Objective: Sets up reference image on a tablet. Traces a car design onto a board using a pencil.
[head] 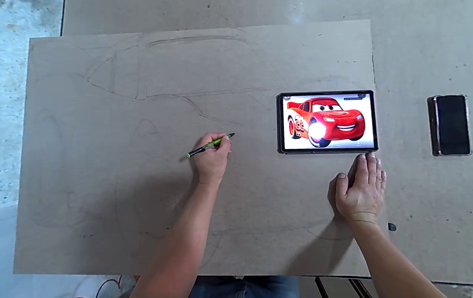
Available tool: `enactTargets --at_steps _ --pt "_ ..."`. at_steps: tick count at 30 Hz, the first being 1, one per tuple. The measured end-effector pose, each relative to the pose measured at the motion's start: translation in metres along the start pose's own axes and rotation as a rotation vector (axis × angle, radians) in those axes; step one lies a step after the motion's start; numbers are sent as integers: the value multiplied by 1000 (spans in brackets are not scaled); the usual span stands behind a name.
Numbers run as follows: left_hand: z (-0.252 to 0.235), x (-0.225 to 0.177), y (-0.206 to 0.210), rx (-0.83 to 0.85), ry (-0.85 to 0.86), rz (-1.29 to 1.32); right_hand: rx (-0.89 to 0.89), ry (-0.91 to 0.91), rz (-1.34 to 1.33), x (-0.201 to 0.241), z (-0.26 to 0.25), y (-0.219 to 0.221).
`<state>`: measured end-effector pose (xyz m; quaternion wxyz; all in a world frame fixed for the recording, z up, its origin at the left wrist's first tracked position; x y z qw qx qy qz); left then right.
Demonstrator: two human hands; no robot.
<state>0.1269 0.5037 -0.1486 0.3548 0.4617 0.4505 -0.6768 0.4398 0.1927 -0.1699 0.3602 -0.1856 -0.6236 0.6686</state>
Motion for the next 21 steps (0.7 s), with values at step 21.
enactTargets --at_steps 21 --pt "-2 1 1 67 56 56 -17 -14 -8 2 0 -2"
Point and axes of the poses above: each hand's wrist, its own z-axis away from the middle knuckle, its own y-axis out of the palm, x = y × z, the point moved 9 cm from there along -z, towards the middle knuckle, and after that the axes turned 10 degrees about x, right-handed, at the moved point
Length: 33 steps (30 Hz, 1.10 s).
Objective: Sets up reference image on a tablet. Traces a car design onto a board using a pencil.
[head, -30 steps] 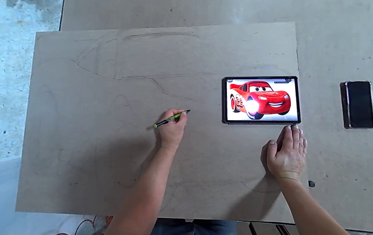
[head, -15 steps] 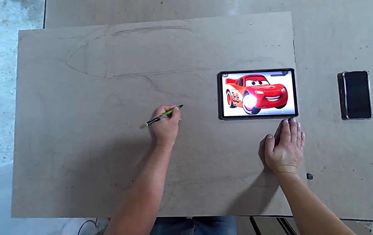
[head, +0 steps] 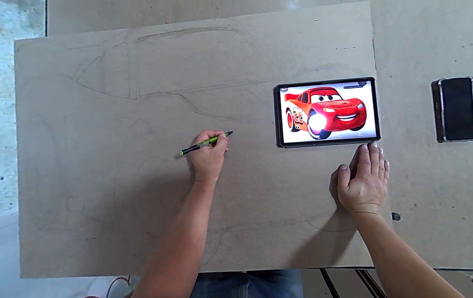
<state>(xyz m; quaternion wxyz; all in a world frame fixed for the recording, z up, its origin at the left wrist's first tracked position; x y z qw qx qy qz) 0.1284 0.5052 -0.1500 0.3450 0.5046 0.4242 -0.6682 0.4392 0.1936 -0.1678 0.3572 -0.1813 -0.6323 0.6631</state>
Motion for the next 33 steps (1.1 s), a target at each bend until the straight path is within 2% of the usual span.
enactTargets --at_steps 3,8,14,20,28,33 --pt "0 1 0 -26 -18 -13 0 -1 3 1 0 -1" --pt "-5 0 1 117 -24 -63 -7 -6 4 0 0 0" --pt "-4 1 0 54 -34 -20 6 -2 1 0 0 0" --pt "-7 2 0 148 -45 -46 -2 -7 -6 0 0 0" --pt "-2 0 -1 144 -16 -75 3 -3 -11 1 0 -1" --pt "18 -1 -10 77 16 -57 0 -3 -5 0 -1 -1"
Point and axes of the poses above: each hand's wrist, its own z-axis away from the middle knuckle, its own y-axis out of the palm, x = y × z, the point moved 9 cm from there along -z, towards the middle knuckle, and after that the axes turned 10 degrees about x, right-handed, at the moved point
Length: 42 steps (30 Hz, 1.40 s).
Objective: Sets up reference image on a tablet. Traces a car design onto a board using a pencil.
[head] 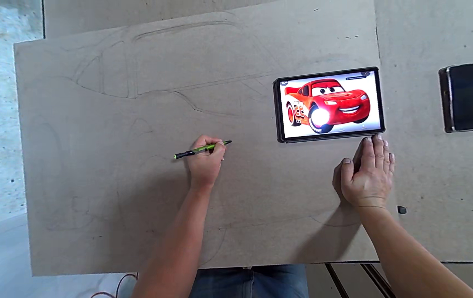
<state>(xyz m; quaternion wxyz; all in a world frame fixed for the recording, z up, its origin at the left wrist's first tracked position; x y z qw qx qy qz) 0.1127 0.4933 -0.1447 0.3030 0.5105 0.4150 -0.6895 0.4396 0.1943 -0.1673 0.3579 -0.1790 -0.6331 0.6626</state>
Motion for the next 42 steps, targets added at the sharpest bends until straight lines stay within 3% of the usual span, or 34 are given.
enactTargets --at_steps 11,20,28,37,42 --pt "6 2 10 -70 -23 -87 4 -4 -6 1 0 -1" --pt "21 14 -37 -269 -35 -42 0 4 7 0 0 0" --pt "20 3 5 -189 -61 -30 -1 -8 13 -1 0 2" --pt "21 25 -73 -386 -65 -42 11 -6 10 1 0 0" --pt "24 22 -64 -373 -73 -3 4 -12 7 0 1 1"
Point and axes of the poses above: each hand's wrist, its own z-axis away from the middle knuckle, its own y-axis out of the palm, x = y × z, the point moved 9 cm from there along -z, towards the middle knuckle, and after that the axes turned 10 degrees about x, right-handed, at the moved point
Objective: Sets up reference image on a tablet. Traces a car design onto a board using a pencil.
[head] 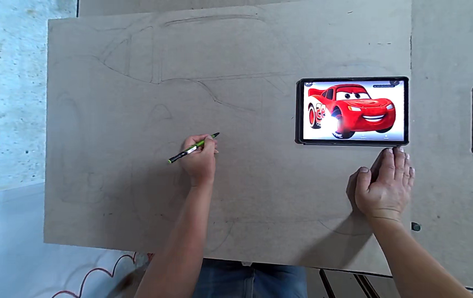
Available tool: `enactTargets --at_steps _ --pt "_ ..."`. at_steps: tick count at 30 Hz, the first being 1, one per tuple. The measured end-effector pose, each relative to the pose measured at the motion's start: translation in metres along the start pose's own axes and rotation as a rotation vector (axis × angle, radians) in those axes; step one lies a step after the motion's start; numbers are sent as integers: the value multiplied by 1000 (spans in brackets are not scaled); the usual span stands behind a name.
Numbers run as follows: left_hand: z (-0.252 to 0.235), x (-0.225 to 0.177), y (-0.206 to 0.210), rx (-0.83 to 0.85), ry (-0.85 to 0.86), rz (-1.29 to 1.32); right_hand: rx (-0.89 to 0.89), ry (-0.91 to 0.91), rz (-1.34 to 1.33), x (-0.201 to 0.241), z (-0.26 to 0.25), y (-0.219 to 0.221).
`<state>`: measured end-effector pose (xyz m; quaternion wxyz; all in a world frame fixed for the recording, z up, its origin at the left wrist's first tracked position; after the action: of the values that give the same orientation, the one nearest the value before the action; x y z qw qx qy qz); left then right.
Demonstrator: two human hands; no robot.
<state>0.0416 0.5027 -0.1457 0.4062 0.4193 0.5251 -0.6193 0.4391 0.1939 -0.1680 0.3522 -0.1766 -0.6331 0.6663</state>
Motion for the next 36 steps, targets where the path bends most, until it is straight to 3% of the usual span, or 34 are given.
enactTargets --at_steps 5,14,23,36 --pt "16 -6 32 98 -6 -41 7 -1 3 0 0 1" --pt "-28 9 -32 -89 -3 26 -2 -1 17 -4 0 1" --pt "-27 13 -29 -29 -76 9 -38 7 24 -1 2 -3" --pt "-34 18 -36 -23 10 44 -26 13 40 2 -1 0"
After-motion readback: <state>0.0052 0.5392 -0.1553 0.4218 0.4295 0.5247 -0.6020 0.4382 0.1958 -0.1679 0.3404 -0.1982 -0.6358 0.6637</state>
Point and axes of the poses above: each hand's wrist, its own z-axis away from the middle knuckle, its own y-axis out of the palm, x = y × z, the point moved 9 cm from there along -z, towards the middle knuckle, and after that the axes turned 10 degrees about x, right-handed, at the moved point
